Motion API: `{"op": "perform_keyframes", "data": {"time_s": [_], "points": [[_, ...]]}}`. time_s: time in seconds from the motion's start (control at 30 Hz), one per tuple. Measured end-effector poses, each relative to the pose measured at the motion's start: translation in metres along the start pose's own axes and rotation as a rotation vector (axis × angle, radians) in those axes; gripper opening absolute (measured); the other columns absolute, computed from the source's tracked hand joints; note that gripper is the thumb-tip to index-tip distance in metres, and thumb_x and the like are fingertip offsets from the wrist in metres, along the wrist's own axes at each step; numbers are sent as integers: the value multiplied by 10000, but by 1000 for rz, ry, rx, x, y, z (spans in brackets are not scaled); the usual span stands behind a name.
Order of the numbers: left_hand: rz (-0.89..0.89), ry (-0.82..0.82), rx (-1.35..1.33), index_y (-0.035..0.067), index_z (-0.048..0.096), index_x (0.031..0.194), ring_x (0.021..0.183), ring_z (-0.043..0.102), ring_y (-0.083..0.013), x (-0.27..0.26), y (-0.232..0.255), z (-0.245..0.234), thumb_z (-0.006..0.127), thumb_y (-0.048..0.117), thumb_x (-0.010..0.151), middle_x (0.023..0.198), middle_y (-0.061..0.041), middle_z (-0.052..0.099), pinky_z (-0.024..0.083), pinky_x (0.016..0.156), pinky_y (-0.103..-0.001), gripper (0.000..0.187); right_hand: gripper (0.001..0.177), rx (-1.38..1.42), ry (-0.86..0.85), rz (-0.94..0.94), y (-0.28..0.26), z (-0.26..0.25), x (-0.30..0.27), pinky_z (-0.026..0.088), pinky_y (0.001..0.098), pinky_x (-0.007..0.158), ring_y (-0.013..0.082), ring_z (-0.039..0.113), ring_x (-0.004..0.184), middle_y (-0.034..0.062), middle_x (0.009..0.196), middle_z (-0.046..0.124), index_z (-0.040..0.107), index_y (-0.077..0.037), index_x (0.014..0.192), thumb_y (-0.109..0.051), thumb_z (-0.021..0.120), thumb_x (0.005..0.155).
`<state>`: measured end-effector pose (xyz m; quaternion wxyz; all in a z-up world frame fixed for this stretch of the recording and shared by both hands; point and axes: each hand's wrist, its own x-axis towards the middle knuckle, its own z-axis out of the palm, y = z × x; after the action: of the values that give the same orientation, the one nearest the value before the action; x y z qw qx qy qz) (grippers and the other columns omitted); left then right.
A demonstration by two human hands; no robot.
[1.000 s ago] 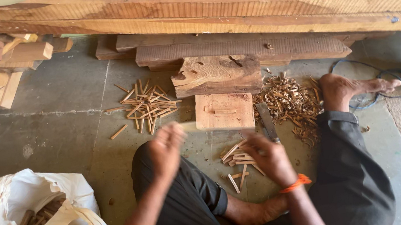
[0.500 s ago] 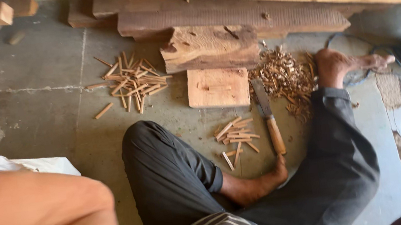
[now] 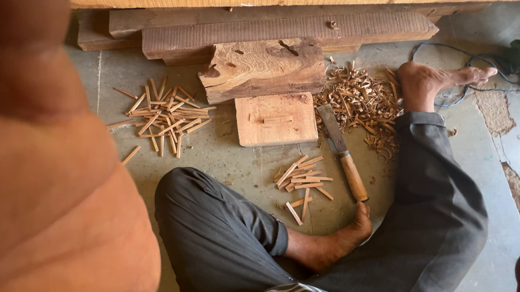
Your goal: The person sits on the floor and uses a chisel and mallet to carve small wooden sticks from a larger block of wood. They repeatedly strike the chisel to shape the wood, creating a pile of finished sticks and wood shavings.
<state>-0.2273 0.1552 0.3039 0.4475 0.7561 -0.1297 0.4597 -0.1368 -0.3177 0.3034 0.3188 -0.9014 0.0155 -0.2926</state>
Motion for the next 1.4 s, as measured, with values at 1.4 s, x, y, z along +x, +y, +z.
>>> {"op": "perform_keyframes", "data": {"time_s": [1.4], "points": [[34, -152, -698, 27, 673, 1262, 1050, 664, -142, -3, 20, 23, 645, 79, 1113, 1213, -95, 715, 565, 951, -300, 161, 204, 120, 86, -152, -43, -21, -71, 500, 293, 990, 189, 650, 1081, 100, 1155, 712, 695, -8, 1275, -130, 643, 1120]]}}
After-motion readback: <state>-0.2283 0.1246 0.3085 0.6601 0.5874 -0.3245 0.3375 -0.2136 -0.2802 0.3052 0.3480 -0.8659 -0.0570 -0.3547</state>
